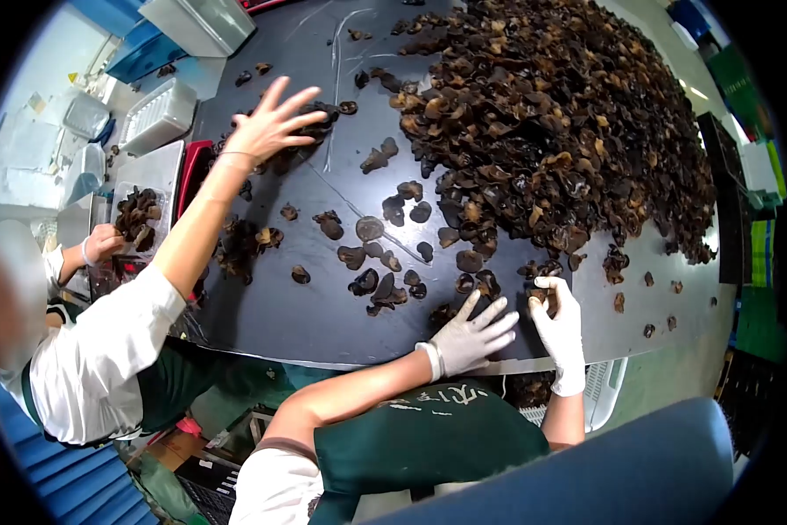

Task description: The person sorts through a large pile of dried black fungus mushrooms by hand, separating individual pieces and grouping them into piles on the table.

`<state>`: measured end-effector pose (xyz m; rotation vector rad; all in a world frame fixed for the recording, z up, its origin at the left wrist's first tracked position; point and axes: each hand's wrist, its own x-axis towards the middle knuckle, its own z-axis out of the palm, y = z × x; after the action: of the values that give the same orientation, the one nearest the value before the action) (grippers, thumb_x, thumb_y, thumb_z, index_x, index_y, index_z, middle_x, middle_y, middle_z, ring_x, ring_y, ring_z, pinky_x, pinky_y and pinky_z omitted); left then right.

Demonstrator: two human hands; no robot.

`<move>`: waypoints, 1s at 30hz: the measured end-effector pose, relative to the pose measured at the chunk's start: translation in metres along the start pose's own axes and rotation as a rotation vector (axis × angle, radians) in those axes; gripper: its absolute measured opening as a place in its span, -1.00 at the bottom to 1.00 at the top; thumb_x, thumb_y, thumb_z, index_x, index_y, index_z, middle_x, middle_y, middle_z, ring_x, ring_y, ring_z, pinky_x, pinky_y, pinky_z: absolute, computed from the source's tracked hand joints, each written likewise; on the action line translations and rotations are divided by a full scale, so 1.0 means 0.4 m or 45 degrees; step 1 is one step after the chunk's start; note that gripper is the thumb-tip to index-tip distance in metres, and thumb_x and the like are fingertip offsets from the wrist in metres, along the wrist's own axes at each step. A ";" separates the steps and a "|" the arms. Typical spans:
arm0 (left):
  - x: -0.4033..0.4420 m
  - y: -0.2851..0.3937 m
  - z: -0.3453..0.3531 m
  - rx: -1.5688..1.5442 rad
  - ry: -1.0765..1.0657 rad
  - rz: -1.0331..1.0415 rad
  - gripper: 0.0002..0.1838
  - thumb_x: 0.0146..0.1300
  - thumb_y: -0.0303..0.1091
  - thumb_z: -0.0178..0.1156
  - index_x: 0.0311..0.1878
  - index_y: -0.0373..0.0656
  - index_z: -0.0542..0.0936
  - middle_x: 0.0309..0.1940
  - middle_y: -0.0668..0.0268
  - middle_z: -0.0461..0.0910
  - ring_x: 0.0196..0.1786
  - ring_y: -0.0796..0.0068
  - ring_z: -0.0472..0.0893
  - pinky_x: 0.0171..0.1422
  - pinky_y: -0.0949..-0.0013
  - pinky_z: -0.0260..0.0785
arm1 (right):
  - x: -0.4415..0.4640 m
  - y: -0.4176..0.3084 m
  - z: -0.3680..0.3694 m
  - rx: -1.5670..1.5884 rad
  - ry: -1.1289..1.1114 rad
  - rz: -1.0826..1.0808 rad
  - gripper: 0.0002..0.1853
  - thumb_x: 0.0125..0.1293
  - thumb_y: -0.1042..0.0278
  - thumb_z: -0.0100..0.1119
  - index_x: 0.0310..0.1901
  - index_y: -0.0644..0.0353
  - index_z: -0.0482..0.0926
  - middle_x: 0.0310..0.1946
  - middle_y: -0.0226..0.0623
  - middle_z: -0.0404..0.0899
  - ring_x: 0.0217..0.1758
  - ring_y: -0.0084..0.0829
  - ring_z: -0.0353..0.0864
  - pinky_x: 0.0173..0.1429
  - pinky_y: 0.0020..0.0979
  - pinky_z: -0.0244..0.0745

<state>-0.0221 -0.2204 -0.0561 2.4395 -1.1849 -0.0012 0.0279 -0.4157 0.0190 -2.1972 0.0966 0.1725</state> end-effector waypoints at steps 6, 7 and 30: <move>-0.046 -0.140 -0.114 0.254 0.153 -0.413 -0.49 0.06 -0.03 0.39 0.11 0.09 0.61 0.26 0.31 0.47 0.38 0.14 0.37 0.45 -0.42 0.02 | -0.044 0.015 -0.015 -0.013 -0.332 0.040 -0.80 0.23 0.48 0.31 -0.11 0.23 0.59 -0.43 -0.39 0.51 -0.42 -0.57 0.43 -0.25 -0.48 0.43; -0.075 -0.162 -0.149 0.304 0.125 -0.491 -0.52 0.05 -0.06 0.40 0.08 0.11 0.62 0.25 0.32 0.49 0.36 0.15 0.39 0.46 -0.41 0.01 | -0.054 -0.018 -0.041 -0.143 -0.507 0.045 -0.84 0.22 0.45 0.29 -0.18 0.24 0.58 -0.42 -0.30 0.55 -0.41 -0.47 0.52 -0.23 -0.43 0.47; -0.256 -0.073 -0.076 0.068 0.324 -0.533 -0.55 0.14 -0.20 0.28 0.14 0.02 0.66 0.22 0.17 0.53 0.39 0.02 0.41 0.44 -0.38 0.10 | 0.200 -0.360 0.535 -0.311 -0.397 -1.301 -0.58 0.17 0.54 0.11 0.11 0.22 0.57 0.07 -0.06 0.61 0.06 -0.03 0.56 0.18 -0.10 0.44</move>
<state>-0.0599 -0.1163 -0.0580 2.5941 -0.5619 0.2124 0.1068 -0.1586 -0.0041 -2.1533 -1.2431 -0.0608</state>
